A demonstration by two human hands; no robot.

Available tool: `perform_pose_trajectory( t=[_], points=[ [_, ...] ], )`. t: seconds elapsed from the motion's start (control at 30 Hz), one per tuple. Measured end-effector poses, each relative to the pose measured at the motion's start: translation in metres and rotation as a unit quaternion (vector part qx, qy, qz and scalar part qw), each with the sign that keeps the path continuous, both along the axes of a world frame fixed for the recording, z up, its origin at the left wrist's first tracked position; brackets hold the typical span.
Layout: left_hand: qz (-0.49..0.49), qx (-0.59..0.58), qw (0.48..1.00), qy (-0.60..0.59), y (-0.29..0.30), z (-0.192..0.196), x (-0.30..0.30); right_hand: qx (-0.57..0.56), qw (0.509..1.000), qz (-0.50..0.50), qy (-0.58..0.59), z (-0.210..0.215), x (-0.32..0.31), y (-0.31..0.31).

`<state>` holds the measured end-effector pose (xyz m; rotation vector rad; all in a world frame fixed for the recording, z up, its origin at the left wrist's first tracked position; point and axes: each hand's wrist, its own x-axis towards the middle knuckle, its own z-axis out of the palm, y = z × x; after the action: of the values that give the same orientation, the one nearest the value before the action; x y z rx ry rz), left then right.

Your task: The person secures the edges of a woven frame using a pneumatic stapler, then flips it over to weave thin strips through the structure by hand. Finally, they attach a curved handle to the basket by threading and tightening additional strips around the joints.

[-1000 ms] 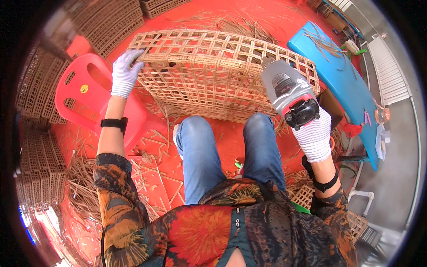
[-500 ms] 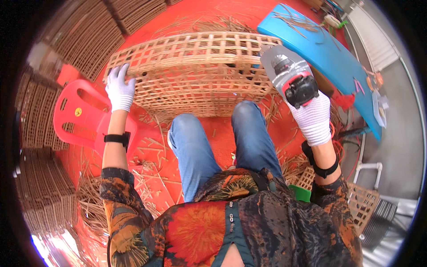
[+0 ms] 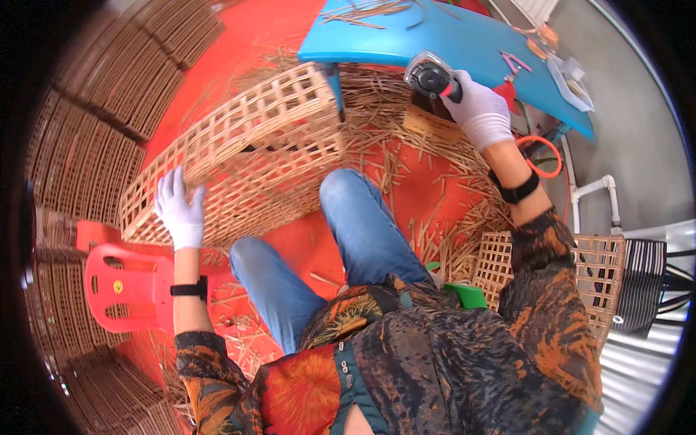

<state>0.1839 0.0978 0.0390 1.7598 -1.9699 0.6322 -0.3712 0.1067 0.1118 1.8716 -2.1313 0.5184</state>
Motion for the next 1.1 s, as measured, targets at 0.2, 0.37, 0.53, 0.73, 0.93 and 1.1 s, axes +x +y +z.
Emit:
perform_pose_trajectory(
  t=[0.2,0.37,0.53,0.73,0.93,1.1],
  points=[
    [0.005,-0.039,0.999,-0.036,-0.006,-0.005,-0.005,0.029,0.995,-0.056,0.083,-0.029,-0.095,-0.070],
    [0.031,-0.003,0.999,-0.010,-0.007,-0.002,-0.006,0.099,0.983,-0.127,0.088,-0.054,-0.155,-0.137],
    [0.027,0.003,1.000,0.002,-0.007,0.001,-0.009,0.167,0.966,-0.172,0.092,-0.077,-0.186,-0.183],
    [0.028,-0.017,0.999,-0.006,-0.009,0.001,-0.013,0.178,0.970,-0.151,0.067,-0.105,-0.225,-0.236],
    [0.037,-0.029,0.999,-0.009,-0.011,-0.002,-0.012,0.164,0.973,-0.145,0.080,-0.106,-0.248,-0.277],
    [0.039,-0.035,0.999,0.005,-0.011,0.000,-0.014,0.163,0.961,-0.157,0.156,-0.048,-0.177,-0.269]
  ],
)
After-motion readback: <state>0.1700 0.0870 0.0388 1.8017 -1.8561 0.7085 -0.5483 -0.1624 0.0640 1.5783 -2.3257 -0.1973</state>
